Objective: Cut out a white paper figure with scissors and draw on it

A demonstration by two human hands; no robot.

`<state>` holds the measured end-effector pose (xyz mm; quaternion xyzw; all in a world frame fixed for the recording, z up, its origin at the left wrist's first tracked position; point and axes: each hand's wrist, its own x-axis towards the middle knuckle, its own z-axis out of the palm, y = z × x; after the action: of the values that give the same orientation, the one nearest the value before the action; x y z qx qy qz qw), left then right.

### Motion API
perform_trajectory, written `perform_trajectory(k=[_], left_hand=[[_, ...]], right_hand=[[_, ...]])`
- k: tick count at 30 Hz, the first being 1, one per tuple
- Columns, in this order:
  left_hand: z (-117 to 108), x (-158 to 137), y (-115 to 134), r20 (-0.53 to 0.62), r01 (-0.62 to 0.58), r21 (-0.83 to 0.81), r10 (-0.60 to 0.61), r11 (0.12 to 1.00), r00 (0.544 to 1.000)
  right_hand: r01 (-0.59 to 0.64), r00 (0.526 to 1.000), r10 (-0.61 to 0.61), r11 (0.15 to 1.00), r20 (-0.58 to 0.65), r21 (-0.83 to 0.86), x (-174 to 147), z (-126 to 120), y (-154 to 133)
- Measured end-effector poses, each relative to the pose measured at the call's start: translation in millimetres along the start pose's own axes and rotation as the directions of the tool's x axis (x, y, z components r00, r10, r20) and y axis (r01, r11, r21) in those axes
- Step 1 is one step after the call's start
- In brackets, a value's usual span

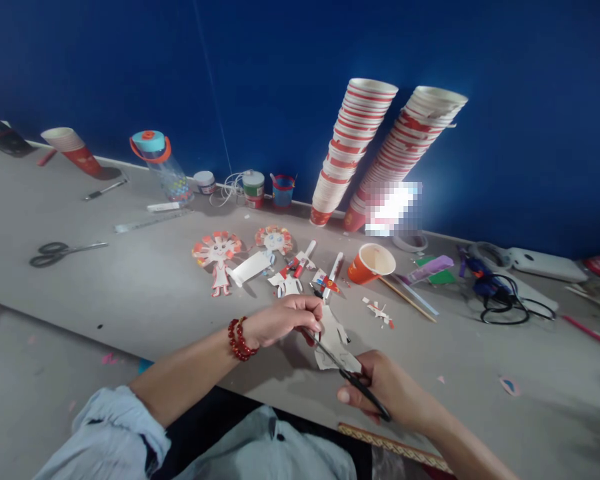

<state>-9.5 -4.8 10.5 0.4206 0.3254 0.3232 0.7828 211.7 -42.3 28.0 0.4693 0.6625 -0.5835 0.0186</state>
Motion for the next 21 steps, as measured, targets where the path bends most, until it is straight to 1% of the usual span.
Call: perform_trajectory(k=[7, 10, 13, 15, 18, 19, 21], left_hand=[[-0.6, 0.1, -1.9, 0.011, -0.009, 0.008, 0.008, 1.0, 1.0], [-0.6, 0.3, -1.7, 0.012, -0.036, 0.019, 0.036, 0.999, 0.999], [-0.7, 0.0, 0.6, -0.01, -0.108, 0.024, 0.108, 0.994, 0.994], [-1.0, -0.5, 2.4, -0.045, -0.161, 0.03, 0.162, 0.986, 0.986], [-1.5, -1.1, 3.6, -0.093, -0.226, 0.032, 0.228, 0.974, 0.969], [-1.7, -1.2, 3.4, -0.1, -0.241, 0.028, 0.242, 0.97, 0.965], [-1.9, -1.0, 2.6, -0.102, -0.257, 0.023, 0.258, 0.966, 0.961]], right_hand=[[0.005, 1.0, -0.005, 1.0, -0.029, -0.016, 0.7, 1.8, 2.7], [0.003, 0.998, -0.01, 0.994, -0.069, -0.105, -0.2, 1.3, 2.3], [0.085, 0.988, -0.114, 0.963, -0.103, -0.256, -6.7, -4.1, -0.3], [0.143, 0.982, -0.173, 0.945, -0.077, -0.296, -15.2, -11.1, 0.0], [0.173, 0.983, -0.184, 0.96, -0.028, -0.219, -30.0, -24.8, 8.1], [0.179, 0.981, -0.187, 0.97, -0.04, -0.163, -33.8, -29.2, 12.4], [0.193, 0.973, -0.194, 0.981, -0.124, -0.018, -37.1, -35.7, 20.1]])
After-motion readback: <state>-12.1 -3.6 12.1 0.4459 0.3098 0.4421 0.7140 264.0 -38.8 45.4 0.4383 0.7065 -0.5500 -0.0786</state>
